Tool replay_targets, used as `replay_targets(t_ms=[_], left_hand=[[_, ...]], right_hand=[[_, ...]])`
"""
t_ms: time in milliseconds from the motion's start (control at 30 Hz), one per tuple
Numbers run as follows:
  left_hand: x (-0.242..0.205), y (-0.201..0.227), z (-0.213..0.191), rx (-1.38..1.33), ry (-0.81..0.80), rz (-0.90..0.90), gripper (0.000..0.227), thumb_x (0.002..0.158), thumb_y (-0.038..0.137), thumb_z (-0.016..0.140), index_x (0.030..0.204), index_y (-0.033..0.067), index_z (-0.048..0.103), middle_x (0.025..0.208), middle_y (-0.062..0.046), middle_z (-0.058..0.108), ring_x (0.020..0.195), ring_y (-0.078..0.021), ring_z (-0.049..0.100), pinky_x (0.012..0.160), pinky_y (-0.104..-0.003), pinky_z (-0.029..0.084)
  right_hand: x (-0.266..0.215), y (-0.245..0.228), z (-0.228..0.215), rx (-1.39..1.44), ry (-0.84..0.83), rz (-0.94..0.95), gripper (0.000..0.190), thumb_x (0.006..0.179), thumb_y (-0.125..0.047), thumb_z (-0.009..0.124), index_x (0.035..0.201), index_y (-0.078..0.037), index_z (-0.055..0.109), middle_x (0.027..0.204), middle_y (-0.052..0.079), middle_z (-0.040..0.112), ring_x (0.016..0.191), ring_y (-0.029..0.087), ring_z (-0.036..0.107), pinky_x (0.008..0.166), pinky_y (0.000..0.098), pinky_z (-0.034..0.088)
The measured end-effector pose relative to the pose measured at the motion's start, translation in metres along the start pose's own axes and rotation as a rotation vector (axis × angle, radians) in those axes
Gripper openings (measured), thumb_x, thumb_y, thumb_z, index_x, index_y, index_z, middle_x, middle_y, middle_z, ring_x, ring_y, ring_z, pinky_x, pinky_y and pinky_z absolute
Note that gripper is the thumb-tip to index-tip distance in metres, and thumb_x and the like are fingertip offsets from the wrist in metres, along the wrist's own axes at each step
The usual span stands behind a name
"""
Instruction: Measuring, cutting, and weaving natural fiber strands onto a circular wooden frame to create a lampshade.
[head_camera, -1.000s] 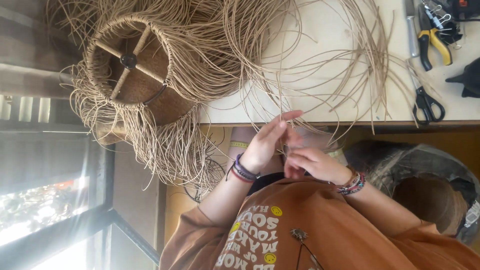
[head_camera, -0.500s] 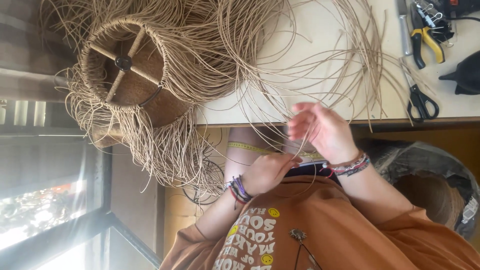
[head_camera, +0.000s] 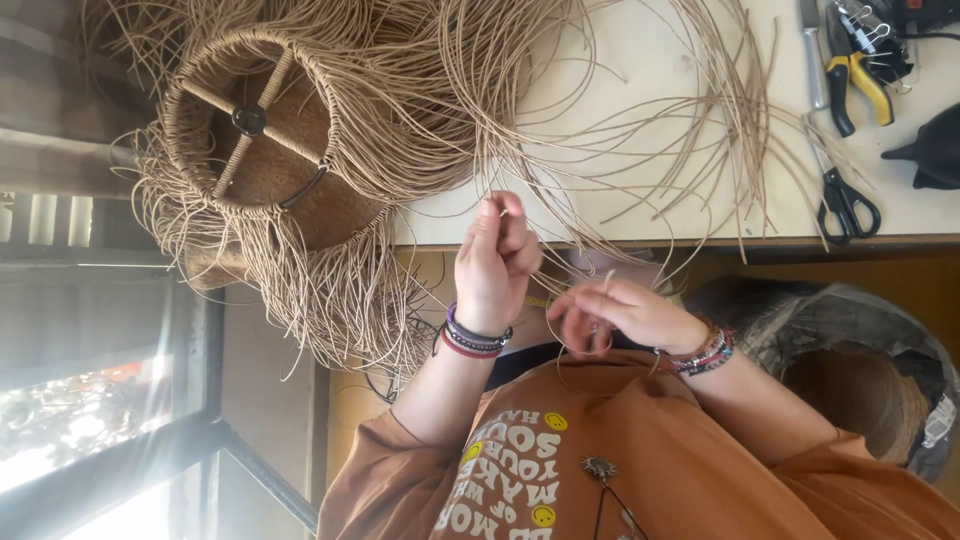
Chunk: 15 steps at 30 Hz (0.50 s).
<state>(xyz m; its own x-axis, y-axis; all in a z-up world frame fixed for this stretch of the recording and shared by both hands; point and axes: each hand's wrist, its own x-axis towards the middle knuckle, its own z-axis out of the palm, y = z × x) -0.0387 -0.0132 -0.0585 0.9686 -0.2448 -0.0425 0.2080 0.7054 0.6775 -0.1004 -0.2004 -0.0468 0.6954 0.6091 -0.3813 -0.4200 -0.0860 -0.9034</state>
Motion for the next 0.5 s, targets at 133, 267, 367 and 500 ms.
replay_targets(t_ms=[133,267,367,500], left_hand=[[-0.006,-0.001,0.007,0.285,0.024,0.077,0.04,0.115,0.028,0.025,0.094,0.0111,0.054,0.059,0.011,0.025,0.039,-0.0035,0.031,0.038,-0.017,0.029],[-0.023,-0.004,0.022,0.422,-0.049,0.085,0.028,0.109,0.02,0.052,0.108,0.0029,0.074,0.073,-0.002,0.045,0.07,-0.0101,0.047,0.069,-0.023,0.04],[-0.031,-0.007,0.028,0.459,-0.051,0.065,0.023,0.105,0.015,0.06,0.114,0.0032,0.077,0.089,-0.005,0.055,0.091,-0.0087,0.046,0.089,-0.023,0.041],[-0.032,-0.005,0.042,0.488,-0.049,0.014,0.015,0.099,0.011,0.069,0.088,0.0035,0.075,0.087,-0.011,0.075,0.075,-0.0125,0.064,0.075,-0.026,0.05]], right_hand=[[0.0,0.017,-0.022,-0.15,0.346,-0.243,0.043,0.109,-0.028,0.034,0.129,-0.002,0.061,0.111,0.017,0.071,0.103,0.03,0.07,0.095,0.0456,0.056],[-0.007,0.013,-0.032,-0.055,0.6,-0.422,0.032,0.112,-0.027,0.036,0.118,-0.004,0.056,0.061,-0.005,0.041,0.051,0.004,0.038,0.05,0.0185,0.033],[-0.012,0.004,-0.024,0.034,0.587,-0.445,0.031,0.111,-0.025,0.036,0.122,-0.002,0.053,0.077,0.0,0.043,0.062,0.004,0.037,0.053,0.0184,0.033],[-0.013,-0.004,-0.013,-0.035,0.64,-0.454,0.037,0.111,-0.021,0.038,0.116,0.003,0.066,0.081,0.01,0.058,0.057,0.007,0.044,0.047,0.0183,0.039]])
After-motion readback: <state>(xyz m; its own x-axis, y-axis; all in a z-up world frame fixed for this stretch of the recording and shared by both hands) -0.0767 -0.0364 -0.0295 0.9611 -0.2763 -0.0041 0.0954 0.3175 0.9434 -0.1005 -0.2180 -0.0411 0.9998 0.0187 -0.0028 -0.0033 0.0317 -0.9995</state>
